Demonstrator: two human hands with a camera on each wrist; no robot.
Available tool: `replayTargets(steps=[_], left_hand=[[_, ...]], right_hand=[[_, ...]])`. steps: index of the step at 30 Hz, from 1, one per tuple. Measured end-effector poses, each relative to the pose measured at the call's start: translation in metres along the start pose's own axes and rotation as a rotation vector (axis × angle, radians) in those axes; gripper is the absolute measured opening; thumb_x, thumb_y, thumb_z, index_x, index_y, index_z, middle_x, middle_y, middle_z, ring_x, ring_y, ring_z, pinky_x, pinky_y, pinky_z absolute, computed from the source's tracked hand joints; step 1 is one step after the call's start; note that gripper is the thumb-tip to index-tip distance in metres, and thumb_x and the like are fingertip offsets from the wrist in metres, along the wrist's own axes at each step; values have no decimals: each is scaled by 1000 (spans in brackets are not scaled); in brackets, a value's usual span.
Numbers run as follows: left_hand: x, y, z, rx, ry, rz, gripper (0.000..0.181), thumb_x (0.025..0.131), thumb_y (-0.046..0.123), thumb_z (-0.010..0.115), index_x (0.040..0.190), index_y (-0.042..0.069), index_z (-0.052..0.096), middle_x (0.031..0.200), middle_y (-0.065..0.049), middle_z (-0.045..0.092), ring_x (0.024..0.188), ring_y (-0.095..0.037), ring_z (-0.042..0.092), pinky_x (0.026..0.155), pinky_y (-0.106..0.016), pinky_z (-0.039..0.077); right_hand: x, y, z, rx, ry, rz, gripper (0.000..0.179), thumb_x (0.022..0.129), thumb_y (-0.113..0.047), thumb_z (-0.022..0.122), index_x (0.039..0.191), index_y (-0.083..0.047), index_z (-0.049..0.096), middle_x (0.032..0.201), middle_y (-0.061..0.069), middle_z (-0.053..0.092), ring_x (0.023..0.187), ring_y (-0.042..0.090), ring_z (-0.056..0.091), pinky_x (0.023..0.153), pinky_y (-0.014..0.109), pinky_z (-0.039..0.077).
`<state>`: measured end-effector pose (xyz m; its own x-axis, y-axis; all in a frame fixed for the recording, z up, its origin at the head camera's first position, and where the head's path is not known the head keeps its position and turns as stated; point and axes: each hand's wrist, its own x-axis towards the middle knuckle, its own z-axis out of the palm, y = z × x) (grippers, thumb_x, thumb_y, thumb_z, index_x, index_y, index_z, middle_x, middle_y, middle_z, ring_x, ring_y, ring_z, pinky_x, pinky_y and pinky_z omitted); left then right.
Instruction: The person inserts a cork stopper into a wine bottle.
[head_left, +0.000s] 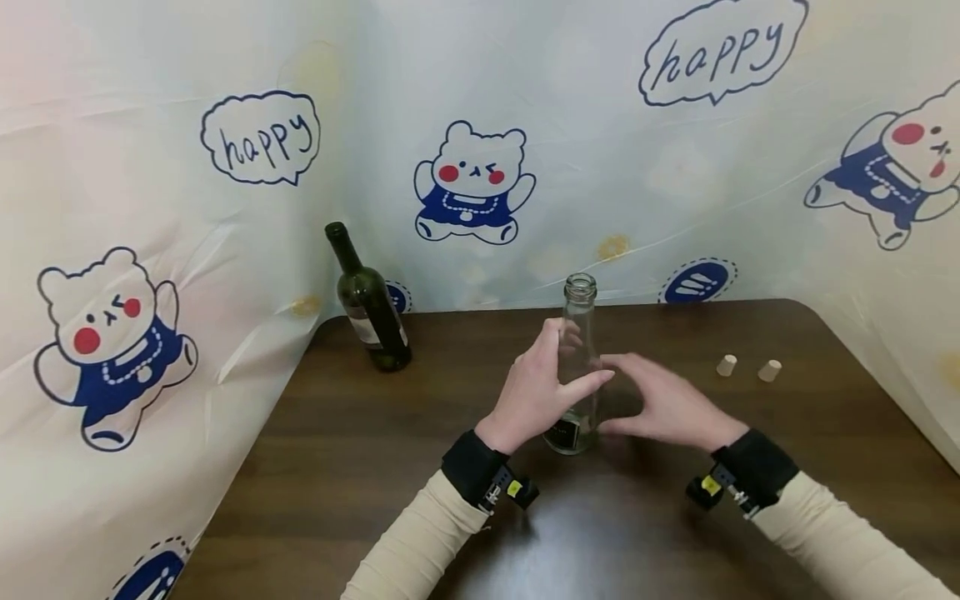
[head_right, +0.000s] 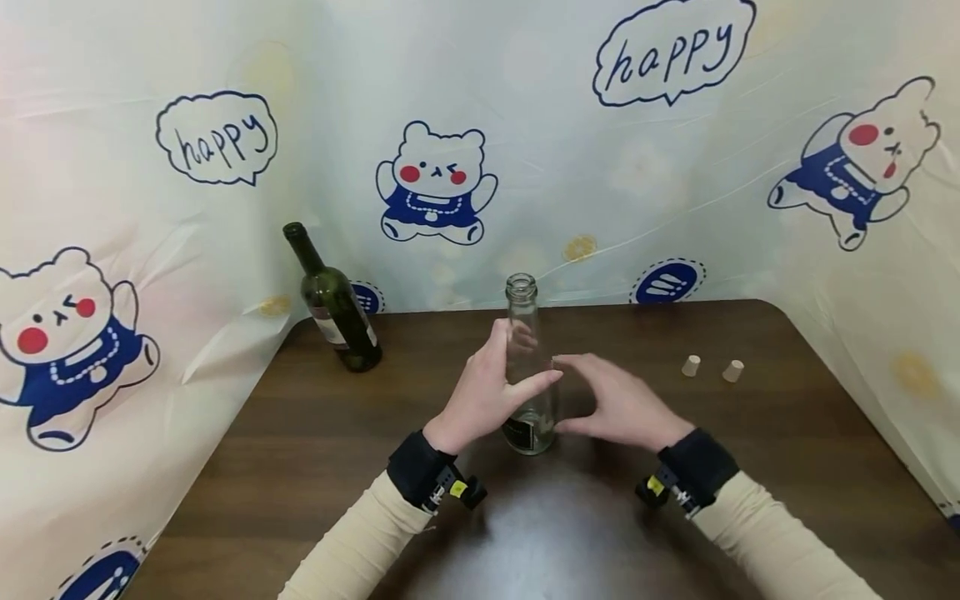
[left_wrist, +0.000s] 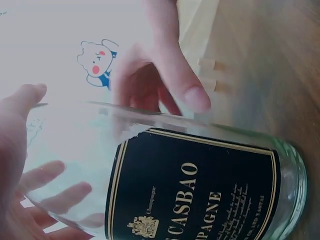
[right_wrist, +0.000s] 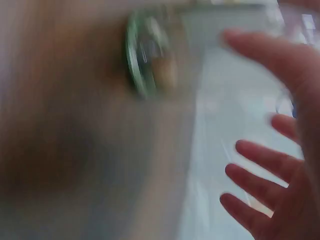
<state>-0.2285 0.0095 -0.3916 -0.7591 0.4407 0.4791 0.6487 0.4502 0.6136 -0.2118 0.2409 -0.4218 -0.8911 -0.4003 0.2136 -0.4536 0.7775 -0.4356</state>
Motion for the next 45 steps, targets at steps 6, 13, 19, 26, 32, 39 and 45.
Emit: replayTargets(steps=[6, 13, 19, 26, 32, 39, 45], left_hand=[[-1, -3, -3, 4, 25, -36, 63, 91, 54, 68, 132, 14, 42, 122, -5, 67, 111, -17, 67, 85, -38, 59], [-3, -2, 1, 6, 3, -51, 64, 91, 54, 69, 133, 14, 42, 122, -3, 66, 113, -16, 67, 83, -37, 58], [-4, -1, 4, -16, -5, -42, 65, 91, 56, 66, 133, 13, 42, 125, -7, 67, 114, -17, 66, 84, -37, 58], [-4, 0, 6, -19, 15, -48, 63, 91, 55, 68, 132, 14, 43, 123, -4, 67, 113, -17, 67, 83, -38, 58], [-4, 0, 8, -9, 4, -49, 64, 91, 59, 65, 132, 14, 44, 124, -3, 67, 113, -15, 67, 84, -37, 58], [-5, -2, 4, -6, 4, -36, 62, 91, 58, 66, 130, 14, 44, 120, -2, 67, 111, -15, 68, 82, -35, 58], [-1, -5, 2, -13, 16, -28, 63, 91, 57, 66, 130, 14, 43, 120, -2, 67, 110, -14, 68, 81, -34, 58]], right_hand=[[10, 58, -64, -485, -109, 45, 62, 71, -23, 89, 125, 0, 70, 120, 27, 69, 107, 47, 64, 91, 66, 50], [3, 120, -73, -619, -294, 149, 40, 74, -8, 81, 112, 0, 73, 97, 21, 76, 90, 43, 69, 88, 65, 48], [-1, 138, -56, -640, -332, 141, 12, 82, -7, 77, 87, -6, 66, 75, 7, 71, 70, 28, 66, 76, 58, 52], [5, 140, -43, -653, -322, 104, 33, 73, -3, 84, 101, 0, 68, 81, 15, 71, 69, 33, 66, 65, 57, 58], [19, 126, -50, -424, -187, 167, 35, 85, -13, 76, 114, 4, 64, 87, 15, 72, 72, 28, 67, 67, 56, 58], [39, 46, -82, -16, 126, 116, 37, 101, -32, 63, 120, -1, 66, 105, 21, 75, 94, 35, 71, 83, 58, 55], [53, -26, -113, 200, 331, 93, 45, 91, -39, 74, 128, -12, 69, 109, 6, 75, 92, 6, 67, 72, 24, 50]])
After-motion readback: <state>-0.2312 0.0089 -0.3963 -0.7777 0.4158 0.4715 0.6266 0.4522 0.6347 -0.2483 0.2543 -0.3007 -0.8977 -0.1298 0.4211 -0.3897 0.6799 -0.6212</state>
